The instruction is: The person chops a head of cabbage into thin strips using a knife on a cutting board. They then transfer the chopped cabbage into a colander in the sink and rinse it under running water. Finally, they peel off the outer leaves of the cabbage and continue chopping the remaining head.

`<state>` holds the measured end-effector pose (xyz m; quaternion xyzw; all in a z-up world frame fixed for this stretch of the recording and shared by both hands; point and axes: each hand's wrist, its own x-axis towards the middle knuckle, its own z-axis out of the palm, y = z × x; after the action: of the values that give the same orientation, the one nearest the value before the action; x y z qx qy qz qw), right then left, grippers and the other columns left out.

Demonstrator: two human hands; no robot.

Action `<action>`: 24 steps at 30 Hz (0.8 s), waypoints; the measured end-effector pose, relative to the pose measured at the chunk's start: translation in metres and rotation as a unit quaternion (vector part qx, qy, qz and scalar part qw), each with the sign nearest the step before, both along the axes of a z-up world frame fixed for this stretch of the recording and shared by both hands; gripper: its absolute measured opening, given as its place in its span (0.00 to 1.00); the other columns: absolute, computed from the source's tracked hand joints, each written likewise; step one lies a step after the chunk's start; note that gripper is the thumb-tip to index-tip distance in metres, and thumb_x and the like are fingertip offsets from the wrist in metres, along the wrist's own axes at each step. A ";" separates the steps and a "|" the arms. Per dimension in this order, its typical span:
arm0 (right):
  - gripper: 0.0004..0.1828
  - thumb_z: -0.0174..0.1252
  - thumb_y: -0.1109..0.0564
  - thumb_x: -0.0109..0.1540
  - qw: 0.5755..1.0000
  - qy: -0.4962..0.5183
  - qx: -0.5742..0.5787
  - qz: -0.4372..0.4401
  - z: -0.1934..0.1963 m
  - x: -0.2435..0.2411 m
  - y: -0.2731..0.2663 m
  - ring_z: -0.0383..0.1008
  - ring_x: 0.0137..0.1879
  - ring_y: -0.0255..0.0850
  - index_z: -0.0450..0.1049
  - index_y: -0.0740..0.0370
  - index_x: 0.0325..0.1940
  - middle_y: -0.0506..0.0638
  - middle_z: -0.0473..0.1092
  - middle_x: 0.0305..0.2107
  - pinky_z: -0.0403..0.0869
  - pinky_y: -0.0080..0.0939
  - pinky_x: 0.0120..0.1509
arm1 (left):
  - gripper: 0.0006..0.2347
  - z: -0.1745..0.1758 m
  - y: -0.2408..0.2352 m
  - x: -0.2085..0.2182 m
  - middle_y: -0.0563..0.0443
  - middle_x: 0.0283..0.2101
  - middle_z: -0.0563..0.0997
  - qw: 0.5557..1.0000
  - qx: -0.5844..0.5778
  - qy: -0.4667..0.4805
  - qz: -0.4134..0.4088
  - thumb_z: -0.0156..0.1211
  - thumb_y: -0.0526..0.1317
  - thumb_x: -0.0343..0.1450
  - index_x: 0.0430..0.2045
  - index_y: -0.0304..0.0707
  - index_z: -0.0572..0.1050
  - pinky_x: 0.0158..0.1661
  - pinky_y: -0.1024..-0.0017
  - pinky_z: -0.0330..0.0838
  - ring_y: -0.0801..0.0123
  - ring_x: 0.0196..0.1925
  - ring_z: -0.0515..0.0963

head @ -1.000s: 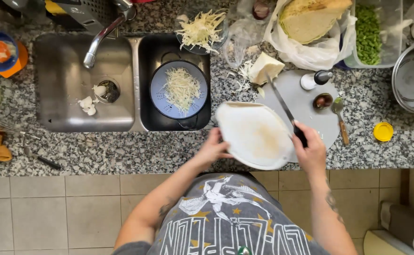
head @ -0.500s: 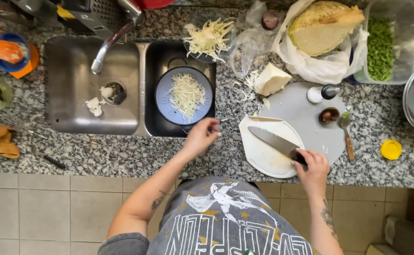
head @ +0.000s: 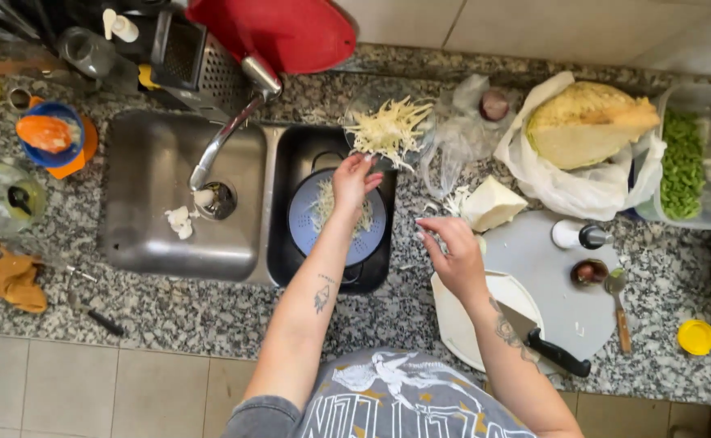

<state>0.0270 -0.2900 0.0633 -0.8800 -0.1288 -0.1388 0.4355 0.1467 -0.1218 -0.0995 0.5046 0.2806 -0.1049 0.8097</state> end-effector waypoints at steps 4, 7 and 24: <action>0.08 0.57 0.63 0.59 0.999 0.038 0.026 -0.008 -0.001 0.018 0.005 0.73 0.38 0.49 0.76 0.57 0.42 0.51 0.73 0.30 0.69 0.48 0.47 | 0.14 0.008 0.007 0.008 0.35 0.42 0.76 0.999 0.025 0.010 0.030 0.52 0.33 0.70 0.47 0.24 0.65 0.35 0.66 0.79 0.53 0.33 0.81; 0.07 0.57 0.60 0.61 0.991 0.109 0.055 -0.058 -0.014 0.026 0.005 0.72 0.34 0.42 0.77 0.54 0.42 0.49 0.72 0.28 0.71 0.41 0.42 | 0.11 0.014 0.027 0.002 0.37 0.34 0.78 0.998 0.052 -0.014 0.041 0.53 0.31 0.68 0.42 0.24 0.68 0.29 0.69 0.81 0.58 0.25 0.82; 0.09 0.50 0.63 0.62 0.777 0.425 0.460 -0.059 -0.021 0.006 0.073 0.78 0.31 0.43 0.68 0.63 0.47 0.55 0.73 0.33 0.81 0.41 0.38 | 0.12 0.130 0.132 -0.114 0.36 0.33 0.78 0.990 0.125 -0.061 -0.032 0.59 0.32 0.66 0.42 0.27 0.72 0.25 0.71 0.82 0.60 0.23 0.82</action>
<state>0.0334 -0.2165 0.0419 -0.5501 0.2008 0.1808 0.7902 0.0330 0.0103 0.0307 0.6161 0.2251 -0.0635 0.7521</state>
